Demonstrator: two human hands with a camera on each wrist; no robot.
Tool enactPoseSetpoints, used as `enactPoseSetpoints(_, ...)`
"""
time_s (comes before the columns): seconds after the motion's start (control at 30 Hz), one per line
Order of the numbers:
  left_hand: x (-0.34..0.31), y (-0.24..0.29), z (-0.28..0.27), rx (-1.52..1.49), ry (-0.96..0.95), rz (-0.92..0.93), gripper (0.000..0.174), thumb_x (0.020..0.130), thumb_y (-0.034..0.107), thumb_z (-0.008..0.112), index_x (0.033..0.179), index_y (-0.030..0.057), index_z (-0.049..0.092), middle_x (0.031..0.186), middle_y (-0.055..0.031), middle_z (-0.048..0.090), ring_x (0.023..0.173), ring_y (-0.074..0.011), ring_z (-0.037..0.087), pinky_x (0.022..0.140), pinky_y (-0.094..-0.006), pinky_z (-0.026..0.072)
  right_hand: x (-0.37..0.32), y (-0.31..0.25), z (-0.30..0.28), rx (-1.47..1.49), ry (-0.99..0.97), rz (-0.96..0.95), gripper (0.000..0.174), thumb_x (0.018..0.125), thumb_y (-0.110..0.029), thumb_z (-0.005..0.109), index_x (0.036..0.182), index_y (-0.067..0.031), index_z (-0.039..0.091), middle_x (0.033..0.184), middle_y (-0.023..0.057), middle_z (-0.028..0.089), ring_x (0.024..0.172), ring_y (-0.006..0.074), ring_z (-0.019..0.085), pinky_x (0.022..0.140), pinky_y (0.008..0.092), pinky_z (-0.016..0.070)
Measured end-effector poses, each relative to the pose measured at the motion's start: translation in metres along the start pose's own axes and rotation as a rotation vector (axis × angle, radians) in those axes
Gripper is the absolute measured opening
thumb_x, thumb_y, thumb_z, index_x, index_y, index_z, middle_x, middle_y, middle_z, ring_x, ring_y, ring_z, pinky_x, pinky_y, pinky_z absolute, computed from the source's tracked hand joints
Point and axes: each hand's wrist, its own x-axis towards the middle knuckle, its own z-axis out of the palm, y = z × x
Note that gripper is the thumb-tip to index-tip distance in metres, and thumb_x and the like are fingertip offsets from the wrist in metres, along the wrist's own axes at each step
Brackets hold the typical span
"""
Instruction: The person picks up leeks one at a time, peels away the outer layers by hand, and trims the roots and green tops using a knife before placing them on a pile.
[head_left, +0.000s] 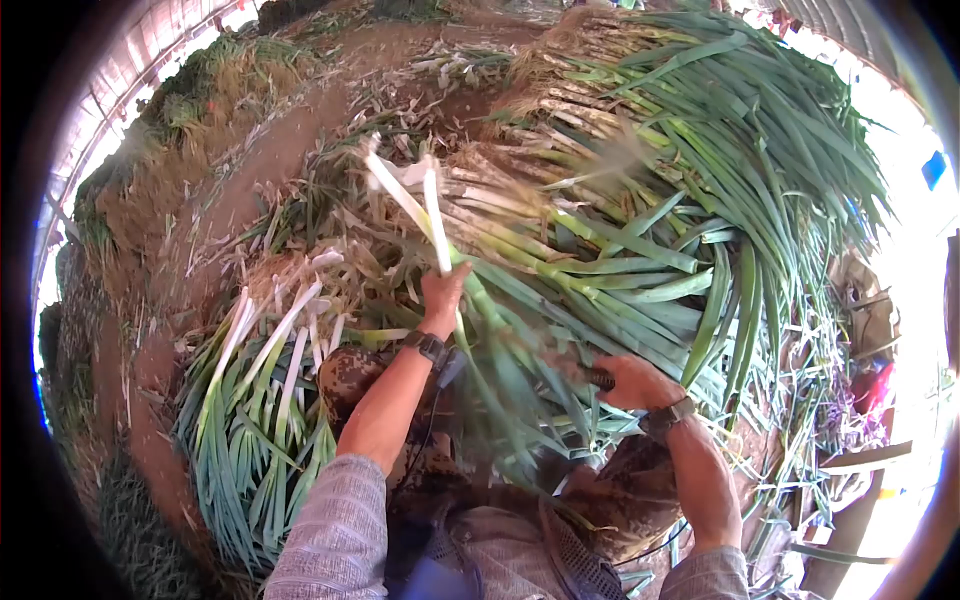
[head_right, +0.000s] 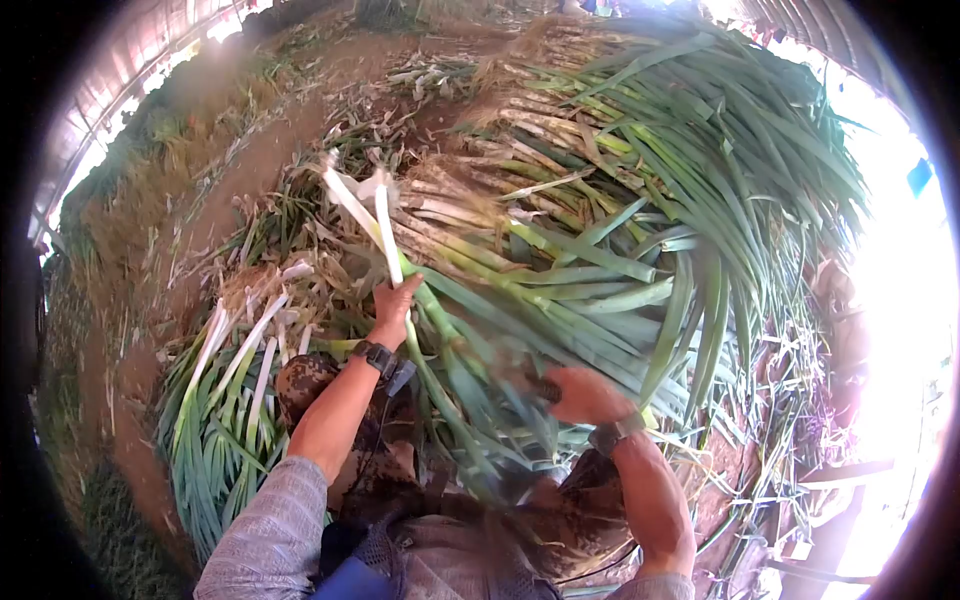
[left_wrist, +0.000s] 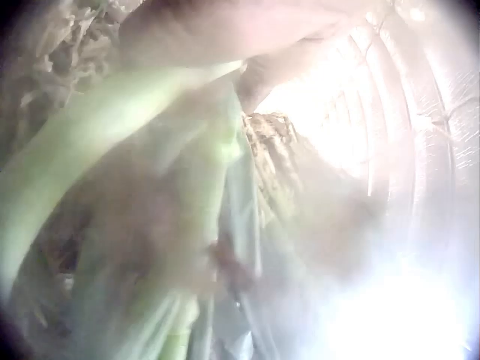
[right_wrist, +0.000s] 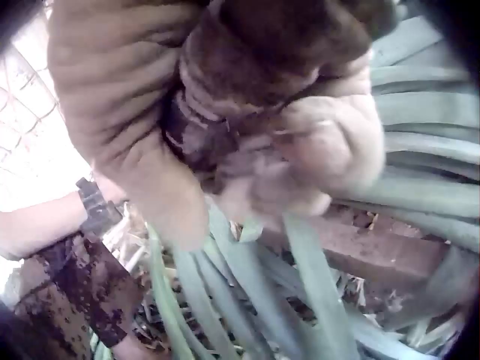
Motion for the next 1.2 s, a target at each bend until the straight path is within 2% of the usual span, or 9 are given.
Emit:
enactPoseSetpoints(0.1, 0.005, 0.013, -0.007, -0.045, -0.025, 0.113, 0.032, 0.08, 0.026, 0.082, 0.093, 0.0017, 0.065, 0.077, 0.0002, 0.055, 0.061, -0.0115, 0.052, 0.044, -0.0307, 0.0413, -0.008, 0.002, -0.003, -0.056, -0.062, 0.019, 0.035, 0.071, -0.022, 0.069, 0.104, -0.0104, 0.066, 0.092, 0.0204, 0.068, 0.089, 0.0419, 0.063, 0.077, 0.0496, 0.0504)
enactPoseSetpoints(0.13, 0.004, 0.015, -0.009, -0.028, -0.044, 0.1, 0.033, 0.081, 0.025, 0.081, 0.097, 0.0023, 0.065, 0.08, 0.0002, 0.057, 0.065, -0.0116, 0.054, 0.048, -0.0311, 0.0432, -0.011, 0.002, 0.0, 0.018, 0.138, -0.059, 0.041, 0.075, -0.023, 0.072, 0.111, -0.006, 0.063, 0.088, 0.0187, 0.068, 0.084, 0.0398, 0.065, 0.074, 0.0461, 0.0515)
enactPoseSetpoints(0.3, -0.011, 0.029, -0.001, -0.046, -0.159, 0.196, 0.029, 0.084, 0.026, 0.078, 0.098, 0.0028, 0.066, 0.082, -0.0003, 0.06, 0.065, -0.01, 0.054, 0.052, -0.0287, 0.0439, -0.004, -0.007, 0.002, 0.006, 0.274, -0.062, 0.037, 0.077, -0.022, 0.072, 0.108, -0.0069, 0.063, 0.087, 0.0182, 0.069, 0.085, 0.0398, 0.065, 0.074, 0.0476, 0.0516)
enactPoseSetpoints(0.43, -0.025, 0.046, 0.004, -0.125, -0.305, 0.091, 0.035, 0.087, 0.032, 0.076, 0.105, 0.003, 0.065, 0.091, -0.0021, 0.064, 0.074, -0.0112, 0.059, 0.057, -0.0291, 0.0496, 0.004, -0.009, 0.008, -0.072, 0.32, -0.067, 0.035, 0.078, -0.023, 0.072, 0.108, -0.0085, 0.062, 0.089, 0.0184, 0.068, 0.087, 0.0406, 0.065, 0.075, 0.0498, 0.0512)
enactPoseSetpoints(0.53, -0.016, 0.035, 0.007, -0.204, -0.357, -0.034, 0.043, 0.089, 0.037, 0.073, 0.113, 0.0038, 0.062, 0.105, -0.0033, 0.061, 0.091, -0.0125, 0.057, 0.075, -0.0318, 0.0494, 0.006, -0.006, 0.009, -0.055, 0.381, -0.048, 0.034, 0.078, -0.022, 0.071, 0.108, -0.0084, 0.061, 0.091, 0.0184, 0.068, 0.087, 0.0408, 0.064, 0.075, 0.0497, 0.0509)
enactPoseSetpoints(0.67, 0.006, 0.004, 0.014, -0.101, -0.295, 0.057, 0.041, 0.09, 0.037, 0.071, 0.113, 0.0039, 0.061, 0.099, -0.0046, 0.062, 0.08, -0.0183, 0.064, 0.057, -0.0369, 0.0585, 0.003, -0.006, 0.008, -0.043, 0.436, -0.055, 0.031, 0.077, -0.02, 0.07, 0.104, -0.0078, 0.061, 0.091, 0.0185, 0.068, 0.086, 0.0406, 0.064, 0.074, 0.0502, 0.0506)
enactPoseSetpoints(0.9, 0.001, 0.009, 0.025, -0.127, -0.264, -0.122, 0.047, 0.087, 0.038, 0.074, 0.114, 0.0026, 0.061, 0.09, -0.0034, 0.059, 0.071, -0.0177, 0.06, 0.052, -0.0368, 0.0543, 0.001, 0.002, 0.023, -0.117, 0.419, -0.095, 0.03, 0.077, -0.015, 0.066, 0.105, -0.0079, 0.058, 0.091, 0.0161, 0.066, 0.086, 0.0394, 0.064, 0.072, 0.0507, 0.0503)
enactPoseSetpoints(0.97, 0.01, -0.003, 0.028, -0.177, -0.131, -0.103, 0.034, 0.084, 0.032, 0.079, 0.091, 0.0044, 0.062, 0.078, 0.0001, 0.055, 0.064, -0.0117, 0.051, 0.055, -0.032, 0.0433, 0.006, 0.008, 0.035, -0.204, 0.424, -0.06, 0.032, 0.074, -0.012, 0.065, 0.104, -0.0081, 0.055, 0.091, 0.0145, 0.065, 0.087, 0.0387, 0.063, 0.07, 0.0508, 0.0494)
enactPoseSetpoints(1.2, 0.002, 0.0, 0.034, -0.107, 0.057, -0.1, 0.029, 0.084, 0.026, 0.078, 0.085, 0.0025, 0.06, 0.075, 0.0013, 0.052, 0.062, -0.0107, 0.049, 0.054, -0.0322, 0.0407, 0.027, 0.007, 0.038, -0.214, 0.378, -0.028, 0.038, 0.068, -0.011, 0.067, 0.103, -0.0074, 0.053, 0.093, 0.0148, 0.063, 0.091, 0.0387, 0.061, 0.073, 0.051, 0.0481)
